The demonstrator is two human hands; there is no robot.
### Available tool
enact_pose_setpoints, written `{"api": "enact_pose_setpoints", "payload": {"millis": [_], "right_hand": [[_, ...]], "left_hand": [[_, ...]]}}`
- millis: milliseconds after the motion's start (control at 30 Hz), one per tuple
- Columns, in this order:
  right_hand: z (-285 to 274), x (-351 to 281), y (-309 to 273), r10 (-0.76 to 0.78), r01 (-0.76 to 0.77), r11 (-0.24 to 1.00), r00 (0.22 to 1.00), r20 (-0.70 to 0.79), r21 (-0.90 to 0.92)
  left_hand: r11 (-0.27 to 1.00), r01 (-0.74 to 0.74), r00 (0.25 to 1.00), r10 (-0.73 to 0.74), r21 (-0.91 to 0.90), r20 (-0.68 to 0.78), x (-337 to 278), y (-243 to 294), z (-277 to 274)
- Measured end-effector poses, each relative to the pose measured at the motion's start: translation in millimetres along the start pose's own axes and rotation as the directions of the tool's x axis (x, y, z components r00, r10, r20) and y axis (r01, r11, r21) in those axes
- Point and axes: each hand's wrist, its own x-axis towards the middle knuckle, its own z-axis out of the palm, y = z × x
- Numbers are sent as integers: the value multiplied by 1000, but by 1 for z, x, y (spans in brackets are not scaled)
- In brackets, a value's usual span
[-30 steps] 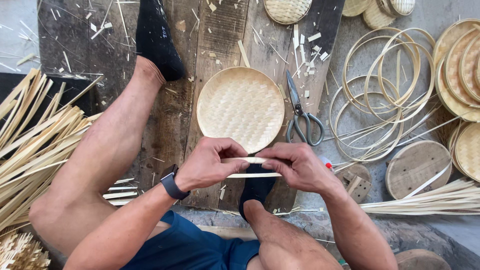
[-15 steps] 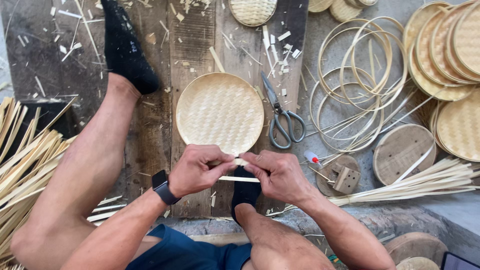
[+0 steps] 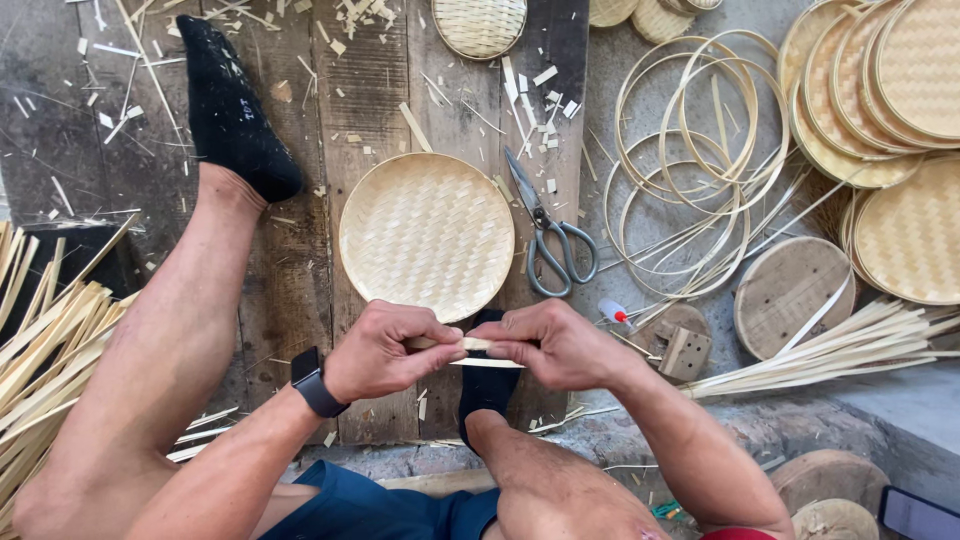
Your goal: The person fits a bamboo ring around the edge of a woven tray, applying glue from a small bottle and securing the components by hand and with scissors.
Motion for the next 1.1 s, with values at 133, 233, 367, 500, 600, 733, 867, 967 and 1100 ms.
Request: {"api": "enact_pose_setpoints", "payload": {"millis": [133, 233, 367, 500, 600, 733, 867, 967, 1100], "right_hand": [[7, 0, -10, 90, -110, 987, 981, -173, -114], [4, 9, -18, 76, -81, 996, 992, -103, -48], [-3, 17, -15, 66, -67, 996, 998, 16, 66], [11, 23, -7, -10, -66, 967, 955, -296, -245], [12, 25, 9, 2, -30, 991, 977, -211, -130], [-4, 41, 36, 42, -55, 997, 973, -226, -50], [-13, 62, 66, 241, -259, 965, 817, -524, 39], [-10, 90, 99, 134, -215, 976, 710, -691, -32], [3, 123, 145, -195, -146, 904, 697, -690, -403]], "left_hand": [[999, 44, 995, -44, -9, -88, 2, 1, -1], [1000, -24, 999, 24, -2, -22, 0, 0, -6], [997, 53, 998, -55, -55, -41, 3, -5, -6], [998, 32, 988, -39, -51, -153, 8, -8, -12], [995, 27, 992, -39, -101, -123, 7, -13, -14], [976, 196, 965, -209, -94, -157, 16, -27, -23], [935, 291, 881, -345, -204, -324, 40, -70, -43], [930, 354, 828, -359, -95, -431, 62, -112, -49], [802, 140, 845, 209, 581, -493, 82, -162, -57]]}}
